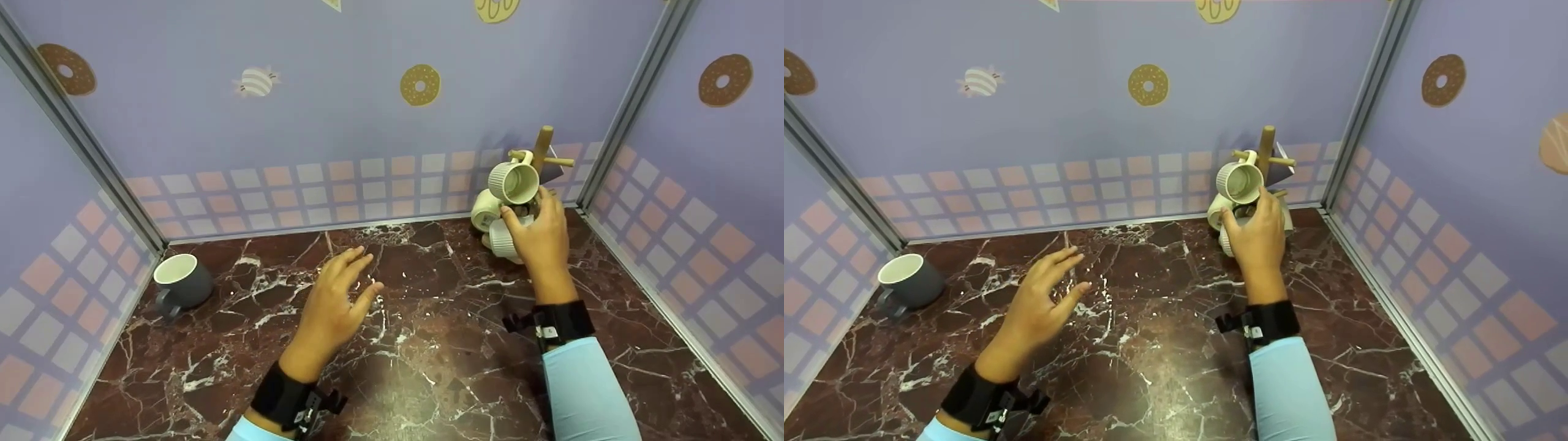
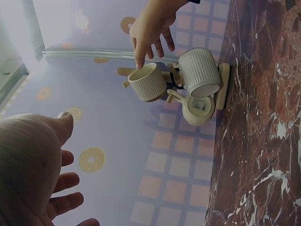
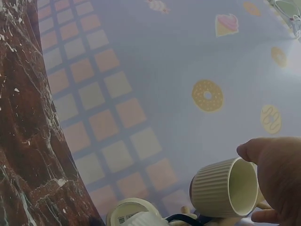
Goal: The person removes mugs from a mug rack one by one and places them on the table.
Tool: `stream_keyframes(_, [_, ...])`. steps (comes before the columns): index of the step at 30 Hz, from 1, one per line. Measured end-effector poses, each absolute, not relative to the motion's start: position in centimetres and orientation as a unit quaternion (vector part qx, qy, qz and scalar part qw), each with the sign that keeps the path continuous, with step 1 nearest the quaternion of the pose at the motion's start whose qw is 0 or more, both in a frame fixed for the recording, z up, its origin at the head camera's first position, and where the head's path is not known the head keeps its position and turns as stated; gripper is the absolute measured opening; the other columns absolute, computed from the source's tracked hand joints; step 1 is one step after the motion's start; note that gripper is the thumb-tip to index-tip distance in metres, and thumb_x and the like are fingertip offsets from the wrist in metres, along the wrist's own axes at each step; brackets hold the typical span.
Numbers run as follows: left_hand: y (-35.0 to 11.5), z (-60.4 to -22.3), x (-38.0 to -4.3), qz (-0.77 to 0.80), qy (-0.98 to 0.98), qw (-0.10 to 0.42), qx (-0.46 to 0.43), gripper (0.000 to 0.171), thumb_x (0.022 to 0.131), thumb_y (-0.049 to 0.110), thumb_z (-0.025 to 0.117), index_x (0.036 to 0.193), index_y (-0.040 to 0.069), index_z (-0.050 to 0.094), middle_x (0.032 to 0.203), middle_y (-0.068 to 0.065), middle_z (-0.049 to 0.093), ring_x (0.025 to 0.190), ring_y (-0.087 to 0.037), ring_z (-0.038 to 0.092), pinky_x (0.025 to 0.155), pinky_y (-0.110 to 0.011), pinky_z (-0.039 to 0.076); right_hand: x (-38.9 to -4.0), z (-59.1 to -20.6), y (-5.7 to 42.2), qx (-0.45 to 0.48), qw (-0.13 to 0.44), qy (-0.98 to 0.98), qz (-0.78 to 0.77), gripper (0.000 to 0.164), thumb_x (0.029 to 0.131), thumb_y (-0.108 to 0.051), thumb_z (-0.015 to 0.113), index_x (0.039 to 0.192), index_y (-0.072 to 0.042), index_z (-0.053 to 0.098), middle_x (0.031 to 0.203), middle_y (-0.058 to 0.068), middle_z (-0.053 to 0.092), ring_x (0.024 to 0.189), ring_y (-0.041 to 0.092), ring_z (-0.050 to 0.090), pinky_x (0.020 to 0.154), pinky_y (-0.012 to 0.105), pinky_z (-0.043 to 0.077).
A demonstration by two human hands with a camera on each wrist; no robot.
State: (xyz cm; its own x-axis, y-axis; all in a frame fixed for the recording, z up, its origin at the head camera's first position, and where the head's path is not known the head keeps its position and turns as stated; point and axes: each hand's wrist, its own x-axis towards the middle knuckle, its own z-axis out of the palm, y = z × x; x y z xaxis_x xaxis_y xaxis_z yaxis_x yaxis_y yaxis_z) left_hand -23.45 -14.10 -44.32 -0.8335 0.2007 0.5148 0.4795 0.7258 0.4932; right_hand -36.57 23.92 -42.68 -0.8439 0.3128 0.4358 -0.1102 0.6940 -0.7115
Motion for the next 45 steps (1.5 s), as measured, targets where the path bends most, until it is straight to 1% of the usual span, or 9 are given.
stream_keyframes(7, [-13.0,-44.5,-22.9,-0.309,-0.909,0.189,-0.207,0.061,0.111,0.043,0.069,0.161,0.008,0.061,0.175,-0.014,0.053,0.163,-0.044,0.048,0.136,-0.065,0.039,-37.7,-43.4,23.8,-0.064,0.272,-0.862,0.422,0.106,0.101,-0.044,0.086,0.176,0.002,0.028,0.176,0.033,0.041,0.165,0.051,0.042,0.141,0.064,0.033])
stream_keyframes(11, [-12.6,-44.7,-22.6,-0.304,-0.907,0.187,-0.222,0.061,0.111,0.043,0.07,0.161,0.009,0.061,0.175,-0.015,0.053,0.162,-0.045,0.049,0.136,-0.066,0.04,-38.7,-43.7,23.6,-0.064,0.265,-0.857,0.438,0.113,0.1,-0.045,0.086,0.178,0.002,0.02,0.178,0.034,0.036,0.166,0.052,0.041,0.141,0.064,0.032])
stream_keyframes(21, [-11.9,-45.0,-22.3,-0.283,-0.909,0.186,-0.244,0.06,0.11,0.041,0.07,0.16,0.008,0.061,0.174,-0.016,0.053,0.162,-0.045,0.049,0.135,-0.066,0.04,-40.2,-42.6,23.5,-0.061,0.263,-0.857,0.439,0.111,0.101,-0.048,0.084,0.178,0.001,0.021,0.177,0.033,0.038,0.165,0.05,0.041,0.139,0.064,0.035])
stream_keyframes(27, [-11.7,-45.0,-22.2,-0.278,-0.913,0.176,-0.241,0.062,0.11,0.044,0.069,0.161,0.009,0.061,0.176,-0.015,0.052,0.163,-0.045,0.048,0.136,-0.065,0.039,-39.8,-40.9,24.2,-0.081,0.25,-0.875,0.406,0.107,0.104,-0.056,0.078,0.178,0.0,0.024,0.171,0.033,0.045,0.159,0.052,0.049,0.136,0.063,0.04])
stream_keyframes(30, [-11.6,-45.0,-22.0,-0.281,-0.913,0.172,-0.24,0.064,0.11,0.046,0.069,0.162,0.01,0.061,0.177,-0.013,0.051,0.164,-0.043,0.048,0.137,-0.064,0.039,-39.4,-39.4,24.7,-0.086,0.242,-0.889,0.38,0.1,0.106,-0.062,0.072,0.176,-0.004,0.032,0.167,0.03,0.052,0.15,0.051,0.057,0.129,0.067,0.047])
stream_keyframes(32, [-11.6,-45.0,-22.0,-0.284,-0.912,0.168,-0.242,0.064,0.11,0.047,0.069,0.162,0.011,0.06,0.177,-0.012,0.05,0.164,-0.042,0.047,0.137,-0.064,0.038,-39.3,-38.2,25.1,-0.086,0.243,-0.897,0.359,0.089,0.108,-0.063,0.068,0.17,-0.005,0.044,0.159,0.027,0.062,0.141,0.05,0.064,0.121,0.067,0.053])
stream_keyframes(36, [-11.4,-44.9,-21.9,-0.285,-0.912,0.162,-0.248,0.065,0.11,0.048,0.07,0.163,0.012,0.06,0.178,-0.011,0.05,0.165,-0.042,0.047,0.136,-0.067,0.039,-39.3,-35.7,25.8,-0.082,0.254,-0.909,0.32,0.066,0.112,-0.056,0.062,0.154,-0.005,0.063,0.141,0.025,0.075,0.125,0.049,0.072,0.109,0.067,0.058])
stream_keyframes(41, [-11.2,-44.9,-21.8,-0.289,-0.91,0.157,-0.252,0.064,0.109,0.046,0.071,0.163,0.012,0.06,0.177,-0.011,0.05,0.165,-0.041,0.046,0.137,-0.067,0.038,-40.4,-32.9,26.9,-0.054,0.262,-0.927,0.264,0.053,0.115,-0.041,0.06,0.148,0.0,0.067,0.145,0.027,0.073,0.132,0.051,0.068,0.118,0.068,0.054])
stream_keyframes(45, [-10.8,-44.9,-21.7,-0.283,-0.911,0.154,-0.257,0.064,0.11,0.047,0.069,0.163,0.012,0.06,0.177,-0.011,0.051,0.166,-0.041,0.046,0.137,-0.065,0.038,-41.7,-31.6,28.1,-0.033,0.257,-0.943,0.209,0.054,0.114,-0.035,0.06,0.153,0.002,0.064,0.15,0.031,0.068,0.14,0.055,0.062,0.123,0.071,0.049])
